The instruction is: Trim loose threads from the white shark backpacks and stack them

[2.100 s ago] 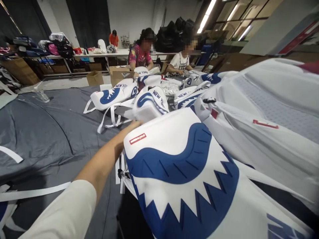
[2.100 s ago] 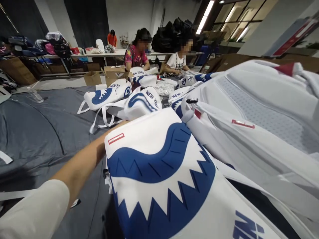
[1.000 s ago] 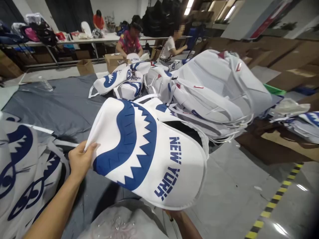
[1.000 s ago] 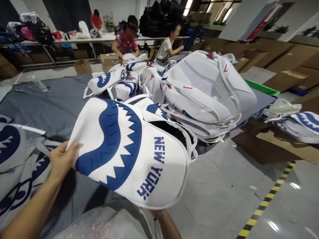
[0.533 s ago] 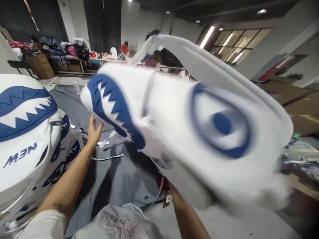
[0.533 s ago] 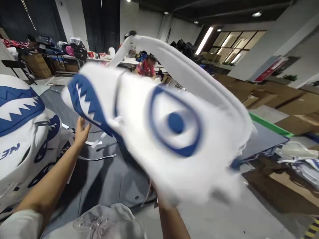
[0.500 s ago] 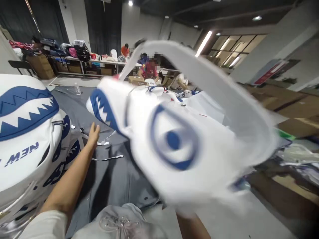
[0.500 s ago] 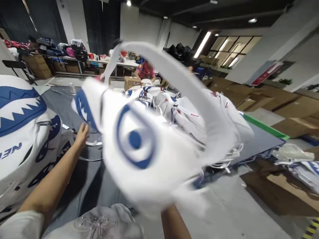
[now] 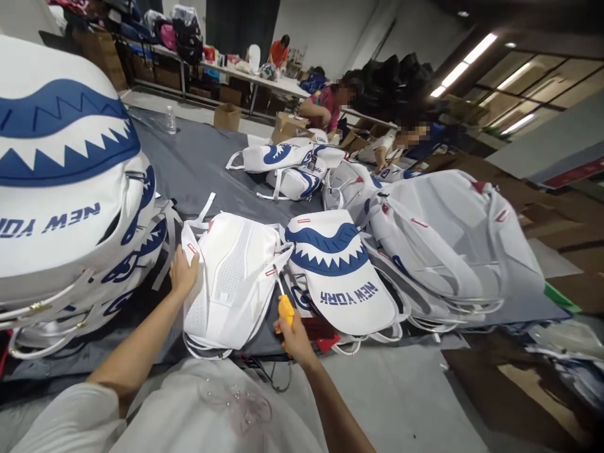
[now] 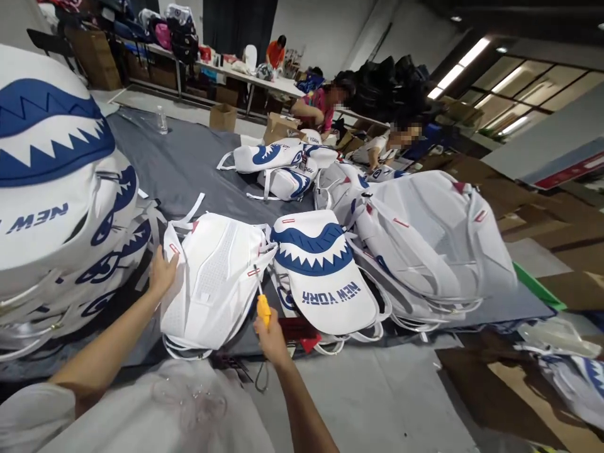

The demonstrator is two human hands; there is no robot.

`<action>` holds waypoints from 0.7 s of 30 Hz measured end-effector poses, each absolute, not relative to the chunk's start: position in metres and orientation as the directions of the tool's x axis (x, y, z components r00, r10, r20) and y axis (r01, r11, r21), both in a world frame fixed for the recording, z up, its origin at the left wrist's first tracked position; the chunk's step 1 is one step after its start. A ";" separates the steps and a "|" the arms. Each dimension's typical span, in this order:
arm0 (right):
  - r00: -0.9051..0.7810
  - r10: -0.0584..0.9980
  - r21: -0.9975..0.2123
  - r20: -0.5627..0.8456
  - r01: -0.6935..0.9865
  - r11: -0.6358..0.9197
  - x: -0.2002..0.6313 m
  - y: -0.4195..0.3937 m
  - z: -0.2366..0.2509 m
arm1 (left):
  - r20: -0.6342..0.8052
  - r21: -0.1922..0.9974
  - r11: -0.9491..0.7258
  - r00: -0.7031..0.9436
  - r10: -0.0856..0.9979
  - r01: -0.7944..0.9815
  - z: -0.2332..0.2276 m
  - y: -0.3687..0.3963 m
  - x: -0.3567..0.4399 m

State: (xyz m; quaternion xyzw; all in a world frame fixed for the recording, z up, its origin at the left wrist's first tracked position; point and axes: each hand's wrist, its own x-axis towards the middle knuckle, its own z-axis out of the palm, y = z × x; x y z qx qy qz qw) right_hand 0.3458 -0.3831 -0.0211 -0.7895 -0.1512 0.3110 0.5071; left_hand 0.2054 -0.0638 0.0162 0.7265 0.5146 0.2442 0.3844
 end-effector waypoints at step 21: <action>0.290 0.843 -0.686 -0.453 0.489 -0.538 0.433 -0.274 0.083 | -0.518 0.834 0.550 0.393 0.760 0.036 -0.002 -0.130 0.179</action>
